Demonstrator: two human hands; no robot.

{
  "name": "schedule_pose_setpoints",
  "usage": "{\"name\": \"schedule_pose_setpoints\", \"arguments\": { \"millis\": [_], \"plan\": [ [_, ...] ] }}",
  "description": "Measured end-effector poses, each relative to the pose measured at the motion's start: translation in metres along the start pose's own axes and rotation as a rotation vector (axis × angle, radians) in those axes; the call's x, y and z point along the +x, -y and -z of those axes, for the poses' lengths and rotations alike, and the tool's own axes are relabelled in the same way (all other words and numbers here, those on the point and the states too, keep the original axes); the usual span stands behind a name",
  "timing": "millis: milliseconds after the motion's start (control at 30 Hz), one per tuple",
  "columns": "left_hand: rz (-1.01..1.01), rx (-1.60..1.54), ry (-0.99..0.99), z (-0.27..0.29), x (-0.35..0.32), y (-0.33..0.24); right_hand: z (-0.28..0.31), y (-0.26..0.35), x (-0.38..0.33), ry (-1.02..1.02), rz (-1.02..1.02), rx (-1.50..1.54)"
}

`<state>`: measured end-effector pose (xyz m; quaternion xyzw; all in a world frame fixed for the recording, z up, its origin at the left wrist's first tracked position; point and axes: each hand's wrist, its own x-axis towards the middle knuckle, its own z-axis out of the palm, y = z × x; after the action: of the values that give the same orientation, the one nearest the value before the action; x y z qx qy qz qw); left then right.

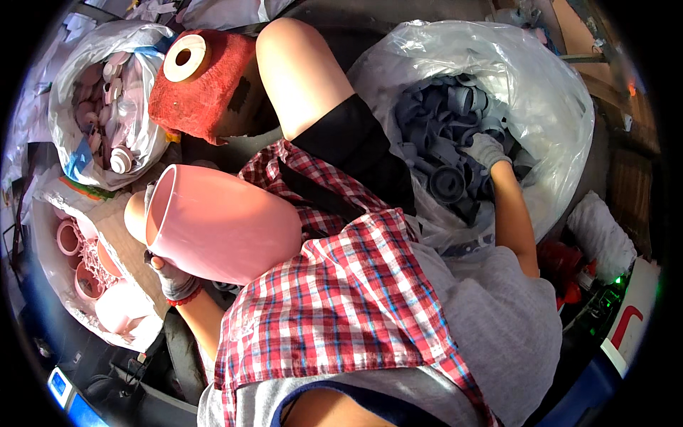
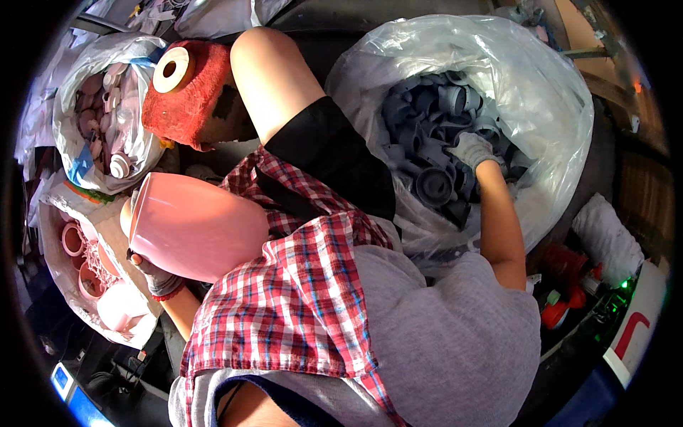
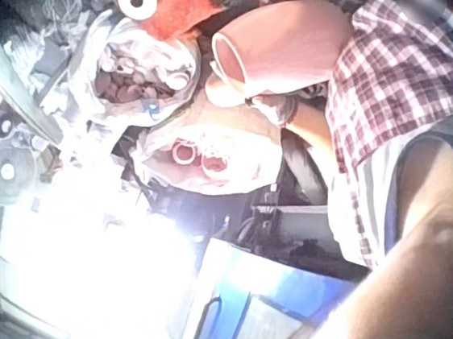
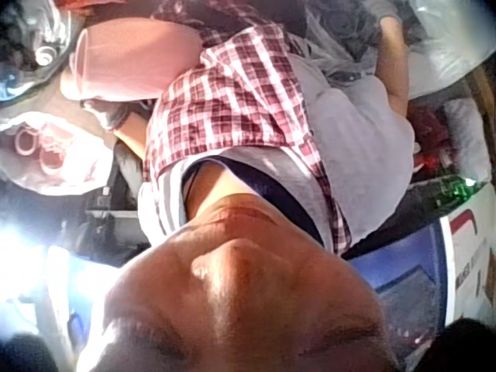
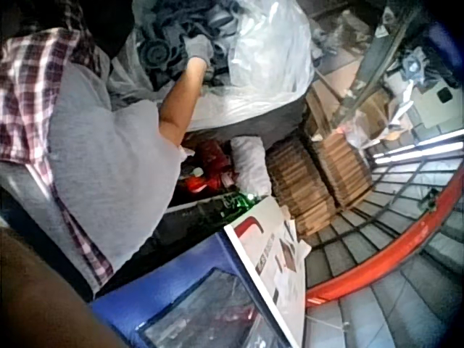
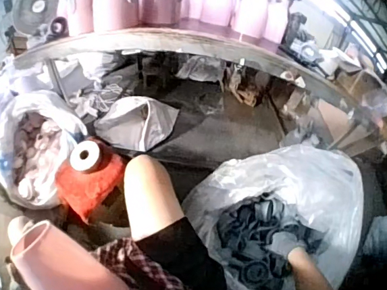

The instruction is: The person picks up pink kettle bodies from a basket and gray kettle handles and lids from other bags, assembles them together by hand, and places the completed kettles onto an assembly table.

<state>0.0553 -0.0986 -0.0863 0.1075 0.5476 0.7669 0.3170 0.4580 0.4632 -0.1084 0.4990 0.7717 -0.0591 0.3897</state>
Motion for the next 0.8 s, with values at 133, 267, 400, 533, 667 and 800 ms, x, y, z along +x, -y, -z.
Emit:
{"name": "schedule_pose_setpoints", "arguments": {
  "millis": [133, 267, 400, 533, 667, 800],
  "plan": [
    [-0.03, -0.051, 0.039, -0.015, 0.004, -0.013, -0.026, 0.012, -0.013, -0.006, 0.054, 0.036],
    [-0.051, -0.065, 0.037, -0.012, 0.005, -0.007, -0.031, 0.032, -0.019, -0.045, 0.226, 0.183],
    [-0.073, -0.072, 0.084, -0.005, 0.001, 0.001, -0.096, 0.064, 0.063, -0.045, 0.443, 0.445],
    [-0.13, 0.129, 0.203, -0.002, -0.013, -0.004, -0.122, 0.076, 0.094, 0.099, 0.859, 0.088],
    [-0.177, 0.283, 0.286, -0.126, 0.011, -0.079, -0.107, 0.064, 0.066, 0.448, 0.647, 0.584],
    [-0.225, 0.327, 0.26, -0.109, 0.017, -0.061, -0.105, 0.037, 0.042, 0.231, 0.855, 0.492]
  ]
}}
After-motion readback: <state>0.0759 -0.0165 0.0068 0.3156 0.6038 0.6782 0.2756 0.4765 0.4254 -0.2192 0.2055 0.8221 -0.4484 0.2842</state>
